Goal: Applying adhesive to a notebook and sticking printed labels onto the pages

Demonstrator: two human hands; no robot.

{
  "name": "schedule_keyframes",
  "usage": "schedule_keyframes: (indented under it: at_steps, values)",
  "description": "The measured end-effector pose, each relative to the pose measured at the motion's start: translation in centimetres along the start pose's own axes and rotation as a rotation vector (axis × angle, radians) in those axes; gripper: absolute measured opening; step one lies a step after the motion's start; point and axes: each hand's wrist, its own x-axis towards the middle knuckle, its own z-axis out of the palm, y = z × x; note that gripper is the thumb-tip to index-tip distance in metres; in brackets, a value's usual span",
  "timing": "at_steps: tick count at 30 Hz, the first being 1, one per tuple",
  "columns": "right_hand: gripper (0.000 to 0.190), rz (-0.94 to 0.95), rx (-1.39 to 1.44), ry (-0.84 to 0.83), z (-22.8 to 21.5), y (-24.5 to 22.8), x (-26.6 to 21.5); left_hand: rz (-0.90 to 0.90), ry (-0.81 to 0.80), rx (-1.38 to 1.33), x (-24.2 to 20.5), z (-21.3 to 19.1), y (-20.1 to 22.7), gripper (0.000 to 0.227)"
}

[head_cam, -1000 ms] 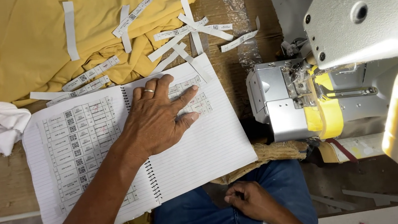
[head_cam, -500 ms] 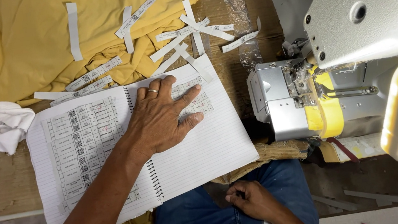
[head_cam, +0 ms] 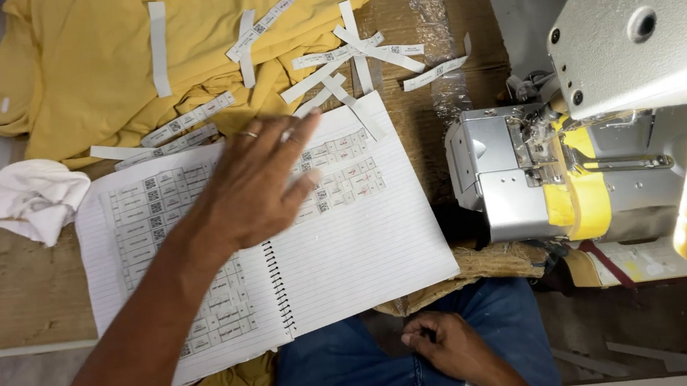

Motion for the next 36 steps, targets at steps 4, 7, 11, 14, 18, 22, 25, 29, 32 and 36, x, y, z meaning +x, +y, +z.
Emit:
schedule_keyframes:
  at_steps: [4,7,11,14,18,22,25,29,32,36]
  values:
    - [0.020,-0.053,0.024,0.013,0.3,1.2,0.7,0.113,0.194,0.181,-2.0,-1.0,-2.3,0.063]
    - [0.017,-0.095,0.013,0.013,0.7,1.4,0.9,0.096,-0.058,0.271,-1.9,-1.5,-1.6,0.066]
    - [0.016,-0.107,0.016,0.021,0.8,1.8,0.9,0.047,-0.131,0.368,-2.5,-1.5,-1.8,0.064]
    - [0.016,-0.084,0.040,0.032,0.6,1.6,0.6,0.031,-0.119,0.365,-3.1,-0.9,-3.8,0.059]
    - [0.015,-0.082,0.039,0.026,0.6,1.2,0.5,0.072,-0.014,0.393,-3.7,-0.2,-4.6,0.056]
    - [0.017,-0.062,0.037,0.016,0.6,1.1,0.5,0.078,-0.026,0.476,-3.5,-0.5,-4.0,0.058]
    - [0.018,-0.027,0.055,0.000,0.2,0.4,0.1,0.062,-0.084,0.503,-3.4,-0.9,-4.1,0.059]
    - [0.018,-0.024,0.040,-0.002,0.0,0.0,-0.1,0.077,-0.075,0.479,-3.5,-0.5,-4.3,0.061]
    - [0.018,-0.005,0.027,-0.006,0.1,-0.1,-0.2,0.067,-0.075,0.402,-3.5,-0.2,-4.7,0.061]
    - [0.018,-0.022,0.034,-0.004,0.2,0.3,0.0,0.076,-0.071,0.340,-3.6,0.5,-5.5,0.062]
